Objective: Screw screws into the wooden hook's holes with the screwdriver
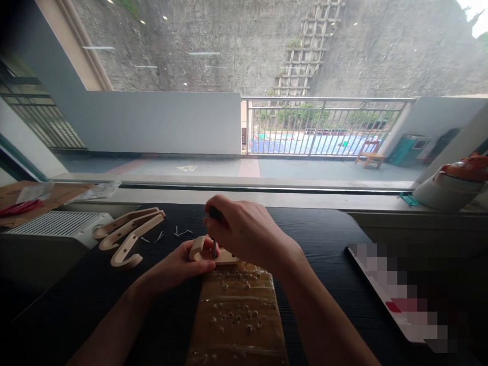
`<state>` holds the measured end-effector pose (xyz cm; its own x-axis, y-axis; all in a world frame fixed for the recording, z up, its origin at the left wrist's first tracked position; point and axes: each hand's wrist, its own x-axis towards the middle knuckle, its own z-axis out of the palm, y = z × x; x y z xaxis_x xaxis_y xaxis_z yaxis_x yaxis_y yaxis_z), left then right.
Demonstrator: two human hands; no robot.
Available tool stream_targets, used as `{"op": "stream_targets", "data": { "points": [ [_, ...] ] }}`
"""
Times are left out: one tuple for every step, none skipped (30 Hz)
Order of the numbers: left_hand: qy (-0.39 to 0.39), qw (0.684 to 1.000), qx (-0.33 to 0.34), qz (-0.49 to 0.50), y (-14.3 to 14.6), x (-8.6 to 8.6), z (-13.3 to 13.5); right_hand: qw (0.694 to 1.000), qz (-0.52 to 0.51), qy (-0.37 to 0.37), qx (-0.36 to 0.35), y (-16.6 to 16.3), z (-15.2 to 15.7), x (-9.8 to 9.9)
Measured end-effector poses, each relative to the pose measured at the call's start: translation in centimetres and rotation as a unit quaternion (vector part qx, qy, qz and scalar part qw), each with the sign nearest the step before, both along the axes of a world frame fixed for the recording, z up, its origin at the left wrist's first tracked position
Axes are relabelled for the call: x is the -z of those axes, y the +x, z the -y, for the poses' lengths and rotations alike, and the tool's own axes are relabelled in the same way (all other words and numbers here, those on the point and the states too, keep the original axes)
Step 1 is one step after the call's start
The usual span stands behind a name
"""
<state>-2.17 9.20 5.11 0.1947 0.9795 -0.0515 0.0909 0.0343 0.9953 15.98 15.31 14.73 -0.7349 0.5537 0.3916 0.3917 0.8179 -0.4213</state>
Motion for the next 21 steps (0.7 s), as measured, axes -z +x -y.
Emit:
{"op": "stream_targets", "data": {
  "points": [
    [-0.002, 1.000, -0.001, 0.001, 0.05, -0.03, 0.01, 1.000, 0.001, -0.002, -0.004, 0.00, 0.07, -0.04],
    [-0.005, 1.000, -0.002, 0.003, 0.10, -0.09, 0.02, 1.000, 0.001, -0.002, -0.005, -0.02, 0.10, -0.04],
    [-0.007, 1.000, -0.004, 0.005, 0.17, -0.17, 0.04, 1.000, 0.001, -0.004, -0.003, -0.06, 0.11, 0.00],
    [-0.009, 1.000, -0.006, 0.007, 0.22, -0.26, 0.05, 1.000, 0.001, -0.006, -0.001, -0.10, 0.08, 0.07],
    [-0.008, 1.000, -0.007, 0.009, 0.26, -0.35, 0.06, 1.000, 0.000, -0.008, 0.003, -0.15, 0.03, 0.16],
    [-0.006, 1.000, -0.007, 0.011, 0.29, -0.43, 0.07, 1.000, -0.002, -0.008, 0.008, -0.19, -0.05, 0.27],
    [-0.002, 1.000, -0.006, 0.012, 0.30, -0.49, 0.07, 1.000, -0.005, -0.008, 0.014, -0.22, -0.14, 0.38],
    [0.001, 1.000, -0.006, 0.012, 0.31, -0.53, 0.07, 1.000, -0.009, -0.008, 0.020, -0.25, -0.23, 0.48],
    [0.002, 1.000, -0.006, 0.012, 0.31, -0.55, 0.07, 1.000, -0.013, -0.007, 0.026, -0.28, -0.31, 0.57],
    [0.001, 1.000, -0.007, 0.012, 0.31, -0.55, 0.06, 0.999, -0.015, -0.006, 0.029, -0.30, -0.35, 0.63],
    [-0.002, 1.000, -0.009, 0.011, 0.31, -0.52, 0.05, 0.999, -0.016, -0.005, 0.032, -0.32, -0.35, 0.66],
    [-0.006, 1.000, -0.011, 0.010, 0.31, -0.48, 0.04, 0.999, -0.015, -0.003, 0.032, -0.34, -0.31, 0.67],
    [-0.011, 1.000, -0.013, 0.008, 0.32, -0.43, 0.03, 0.999, -0.013, 0.001, 0.030, -0.38, -0.22, 0.66],
    [-0.016, 1.000, -0.014, 0.009, 0.33, -0.37, 0.02, 1.000, -0.011, 0.007, 0.027, -0.42, -0.09, 0.64],
    [-0.021, 1.000, -0.013, 0.012, 0.34, -0.31, 0.01, 1.000, -0.009, 0.014, 0.025, -0.48, 0.04, 0.60],
    [-0.025, 0.999, -0.010, 0.017, 0.35, -0.25, 0.01, 0.999, -0.007, 0.021, 0.023, -0.55, 0.18, 0.57],
    [-0.028, 0.999, -0.007, 0.024, 0.36, -0.21, 0.01, 0.999, -0.006, 0.027, 0.022, -0.61, 0.28, 0.55],
    [-0.030, 0.999, -0.004, 0.030, 0.37, -0.19, 0.02, 0.999, -0.005, 0.030, 0.022, -0.68, 0.33, 0.53],
    [-0.031, 0.999, -0.002, 0.034, 0.37, -0.19, 0.02, 0.999, -0.005, 0.032, 0.024, -0.73, 0.33, 0.54],
    [-0.029, 0.999, -0.003, 0.033, 0.36, -0.21, 0.02, 0.999, -0.006, 0.031, 0.026, -0.77, 0.27, 0.55],
    [-0.025, 0.999, -0.004, 0.028, 0.34, -0.24, 0.02, 0.999, -0.006, 0.028, 0.028, -0.80, 0.15, 0.59]
  ]
}}
